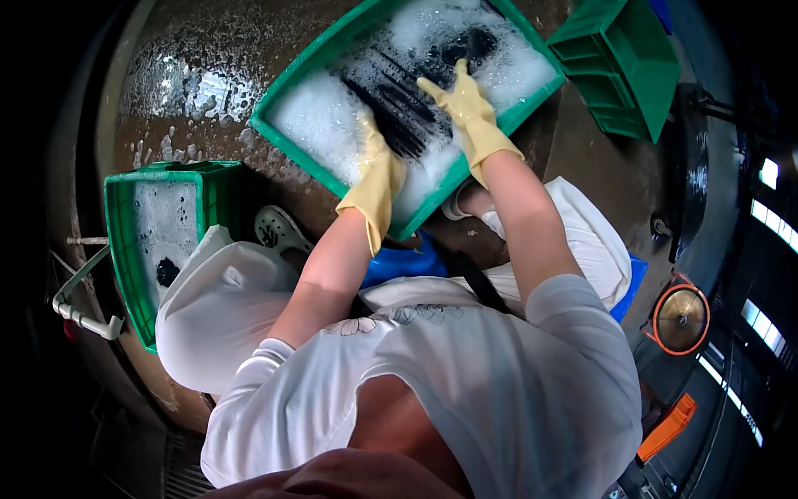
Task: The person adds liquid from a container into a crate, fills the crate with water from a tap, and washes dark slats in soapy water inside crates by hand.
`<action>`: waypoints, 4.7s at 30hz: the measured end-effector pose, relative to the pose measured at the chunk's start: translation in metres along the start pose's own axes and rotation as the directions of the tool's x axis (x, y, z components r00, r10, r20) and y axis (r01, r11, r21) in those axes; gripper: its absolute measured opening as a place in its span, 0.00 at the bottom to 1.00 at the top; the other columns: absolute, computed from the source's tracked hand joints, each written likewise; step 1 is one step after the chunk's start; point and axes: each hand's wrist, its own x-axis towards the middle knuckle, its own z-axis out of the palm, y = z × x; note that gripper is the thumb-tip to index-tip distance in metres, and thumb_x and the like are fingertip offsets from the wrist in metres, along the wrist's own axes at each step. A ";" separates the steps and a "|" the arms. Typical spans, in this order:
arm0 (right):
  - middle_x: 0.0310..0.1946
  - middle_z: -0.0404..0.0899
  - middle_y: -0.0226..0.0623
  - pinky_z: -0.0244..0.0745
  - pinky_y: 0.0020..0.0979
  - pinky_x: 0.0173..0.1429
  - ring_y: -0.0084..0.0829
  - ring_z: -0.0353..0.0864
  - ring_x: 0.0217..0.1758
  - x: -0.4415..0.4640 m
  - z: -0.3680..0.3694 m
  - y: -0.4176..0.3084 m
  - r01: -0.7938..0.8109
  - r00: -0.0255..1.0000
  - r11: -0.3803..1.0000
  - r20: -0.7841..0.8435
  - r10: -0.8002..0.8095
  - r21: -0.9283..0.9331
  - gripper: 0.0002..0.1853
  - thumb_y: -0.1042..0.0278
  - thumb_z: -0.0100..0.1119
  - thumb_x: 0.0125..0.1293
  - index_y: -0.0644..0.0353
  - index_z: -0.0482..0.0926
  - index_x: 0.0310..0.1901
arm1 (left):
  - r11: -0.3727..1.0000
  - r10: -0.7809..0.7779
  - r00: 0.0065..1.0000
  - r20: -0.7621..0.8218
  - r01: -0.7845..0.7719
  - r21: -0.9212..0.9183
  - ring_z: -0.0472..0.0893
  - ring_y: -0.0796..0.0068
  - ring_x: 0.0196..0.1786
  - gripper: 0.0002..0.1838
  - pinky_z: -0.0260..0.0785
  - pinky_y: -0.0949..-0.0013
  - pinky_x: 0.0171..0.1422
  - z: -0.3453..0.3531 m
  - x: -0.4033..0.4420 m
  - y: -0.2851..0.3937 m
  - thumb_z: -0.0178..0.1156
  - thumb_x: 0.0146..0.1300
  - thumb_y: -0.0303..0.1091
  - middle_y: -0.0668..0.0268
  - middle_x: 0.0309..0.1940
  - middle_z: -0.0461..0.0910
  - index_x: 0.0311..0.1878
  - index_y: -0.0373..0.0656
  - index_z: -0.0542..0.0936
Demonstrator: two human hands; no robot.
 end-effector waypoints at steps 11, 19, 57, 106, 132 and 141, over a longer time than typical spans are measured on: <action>0.67 0.81 0.37 0.65 0.36 0.78 0.32 0.79 0.69 -0.003 0.006 0.051 0.418 0.553 0.690 0.437 -0.709 0.591 0.25 0.60 0.52 0.78 0.58 0.75 0.73 | 0.941 -0.328 0.852 0.408 0.258 0.217 0.78 0.60 0.70 0.23 0.66 0.61 0.77 -0.008 -0.057 0.000 0.57 0.78 0.42 0.58 0.67 0.79 0.67 0.38 0.79; 0.69 0.79 0.46 0.66 0.39 0.80 0.43 0.77 0.74 -0.053 -0.084 -0.013 0.798 0.483 0.594 0.475 -0.735 0.108 0.26 0.68 0.53 0.72 0.58 0.77 0.71 | 0.900 -0.430 0.856 0.286 0.430 0.067 0.83 0.54 0.61 0.22 0.75 0.50 0.71 0.057 -0.125 0.006 0.61 0.75 0.47 0.56 0.62 0.83 0.62 0.42 0.81; 0.67 0.77 0.55 0.71 0.39 0.75 0.45 0.78 0.71 -0.169 0.196 -0.316 0.713 0.522 0.621 0.345 -0.780 0.327 0.43 0.40 0.71 0.65 0.67 0.74 0.70 | 0.192 0.981 0.054 -0.186 -0.391 0.900 0.82 0.54 0.59 0.40 0.73 0.58 0.69 -0.146 -0.156 0.360 0.77 0.57 0.45 0.49 0.59 0.81 0.69 0.31 0.75; 0.55 0.83 0.54 0.78 0.49 0.64 0.57 0.82 0.59 -0.007 0.079 -0.113 0.730 0.658 0.677 -0.174 -0.733 -0.094 0.30 0.44 0.69 0.66 0.61 0.80 0.59 | 0.923 0.326 0.915 0.236 -0.363 0.131 0.70 0.61 0.76 0.33 0.61 0.58 0.82 0.037 0.023 0.075 0.38 0.83 0.60 0.62 0.73 0.74 0.80 0.49 0.65; 0.80 0.58 0.59 0.59 0.45 0.82 0.52 0.61 0.82 0.020 0.092 0.038 0.241 0.748 0.735 -0.361 -0.556 -0.634 0.68 0.10 0.53 0.56 0.61 0.50 0.83 | 0.972 -0.222 0.971 0.083 0.214 0.095 0.66 0.57 0.80 0.38 0.60 0.51 0.83 -0.047 0.030 -0.033 0.32 0.83 0.64 0.59 0.79 0.66 0.82 0.46 0.62; 0.78 0.57 0.63 0.56 0.48 0.84 0.59 0.57 0.82 -0.046 0.079 -0.011 0.098 0.995 0.985 -0.018 -0.101 -0.140 0.66 0.21 0.64 0.60 0.62 0.44 0.84 | 0.976 -0.212 0.974 0.083 0.206 0.071 0.67 0.57 0.79 0.37 0.61 0.51 0.83 -0.050 0.040 -0.033 0.33 0.83 0.63 0.59 0.79 0.66 0.82 0.46 0.63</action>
